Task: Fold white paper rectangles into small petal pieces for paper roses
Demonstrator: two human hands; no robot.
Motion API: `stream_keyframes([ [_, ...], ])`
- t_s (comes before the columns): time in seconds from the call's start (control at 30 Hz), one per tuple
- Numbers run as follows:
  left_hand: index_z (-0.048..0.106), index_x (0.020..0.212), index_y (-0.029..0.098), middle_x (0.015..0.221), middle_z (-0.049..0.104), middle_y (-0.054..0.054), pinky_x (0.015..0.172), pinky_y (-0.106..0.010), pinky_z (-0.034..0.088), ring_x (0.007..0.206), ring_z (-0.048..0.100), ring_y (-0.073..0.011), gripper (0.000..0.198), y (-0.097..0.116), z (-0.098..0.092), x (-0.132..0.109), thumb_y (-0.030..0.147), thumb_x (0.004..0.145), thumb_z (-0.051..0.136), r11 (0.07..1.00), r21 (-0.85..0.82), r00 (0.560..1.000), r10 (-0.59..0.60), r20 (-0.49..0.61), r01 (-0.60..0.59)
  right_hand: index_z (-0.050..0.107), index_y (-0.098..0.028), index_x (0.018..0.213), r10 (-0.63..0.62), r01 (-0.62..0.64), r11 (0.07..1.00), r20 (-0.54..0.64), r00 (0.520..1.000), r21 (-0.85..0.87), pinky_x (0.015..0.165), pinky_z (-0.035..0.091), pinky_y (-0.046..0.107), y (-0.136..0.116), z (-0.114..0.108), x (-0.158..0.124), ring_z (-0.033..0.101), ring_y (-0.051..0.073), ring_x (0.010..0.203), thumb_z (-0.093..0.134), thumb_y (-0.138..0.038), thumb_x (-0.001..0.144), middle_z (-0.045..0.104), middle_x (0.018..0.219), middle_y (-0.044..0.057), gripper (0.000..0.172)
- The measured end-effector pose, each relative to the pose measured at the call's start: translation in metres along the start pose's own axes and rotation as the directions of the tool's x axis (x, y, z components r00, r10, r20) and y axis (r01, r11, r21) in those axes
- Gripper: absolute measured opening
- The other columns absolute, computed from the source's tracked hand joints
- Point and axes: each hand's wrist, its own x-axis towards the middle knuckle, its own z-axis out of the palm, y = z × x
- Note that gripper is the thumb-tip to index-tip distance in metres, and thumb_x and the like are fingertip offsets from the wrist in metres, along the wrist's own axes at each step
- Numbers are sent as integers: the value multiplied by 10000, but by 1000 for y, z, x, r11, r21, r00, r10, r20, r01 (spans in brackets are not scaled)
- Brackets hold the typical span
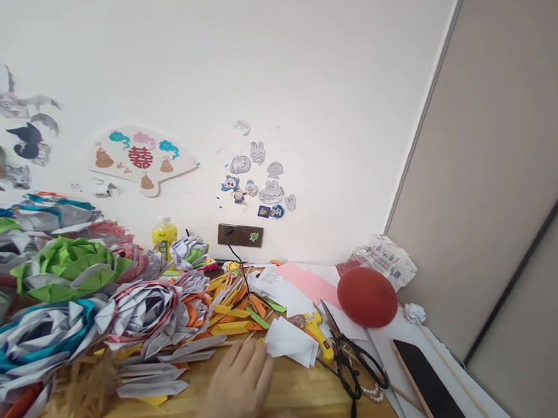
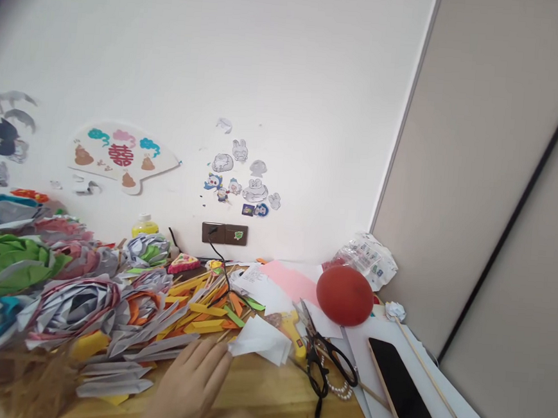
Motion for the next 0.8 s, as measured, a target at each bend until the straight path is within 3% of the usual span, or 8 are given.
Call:
stream_keyframes([
  [0.07,576,809,148,808,627,-79,722,-342,392,780,527,-204,293,-5,7,-15,54,846,301,999,33,995,11,99,-15,637,-177,766,34,-42,995,79,996,94,445,403,112,25,-10,-30,537,57,480,591,-167,736,588,576,-63,56],
  [0.13,555,738,162,708,598,-52,649,-305,385,658,506,-175,272,-5,13,-28,71,843,320,999,-29,982,34,188,-29,624,-172,829,227,-217,973,-155,961,83,491,408,151,41,-24,-54,535,80,544,582,-191,739,609,684,-24,101],
  [0.17,546,739,168,701,590,-42,632,-294,381,643,502,-169,250,-4,14,-33,78,842,337,998,-61,968,49,246,-35,615,-179,846,262,-261,965,-256,931,38,568,422,188,46,-30,-61,540,98,606,590,-186,729,616,758,-9,120],
  [0.23,535,758,172,711,585,-31,619,-282,380,639,506,-165,200,-1,14,-41,81,833,373,993,-109,944,79,321,-47,601,-187,845,281,-310,950,-332,900,-35,664,415,242,51,-39,-67,540,142,718,620,-193,700,608,800,4,146],
  [0.37,523,772,177,750,598,-14,606,-271,395,667,527,-172,122,3,8,-46,72,800,468,984,-179,908,90,410,-16,589,-193,879,286,-335,931,-277,917,-148,735,391,281,56,-34,-64,513,194,858,647,-257,699,598,883,27,200],
  [0.5,520,728,179,761,597,-4,593,-230,401,683,535,-149,138,0,7,-46,94,821,465,961,-274,898,81,432,44,587,-194,903,280,-328,921,-229,932,-212,782,386,288,61,-21,-64,496,197,891,623,-199,728,597,912,26,179],
  [0.67,533,708,179,793,599,18,626,-199,416,700,544,-123,158,-5,5,-43,80,814,470,937,-324,882,41,469,129,589,-175,908,292,-343,912,-234,928,-223,800,396,282,61,-20,-63,498,188,907,578,-170,765,595,942,38,144],
  [0.8,538,714,175,809,596,16,641,-193,432,696,546,-112,175,-7,2,-42,77,818,439,914,-329,834,-18,552,237,586,-186,952,284,-334,913,-226,932,-233,802,397,287,62,-21,-63,513,184,898,552,-164,789,614,922,40,168],
])
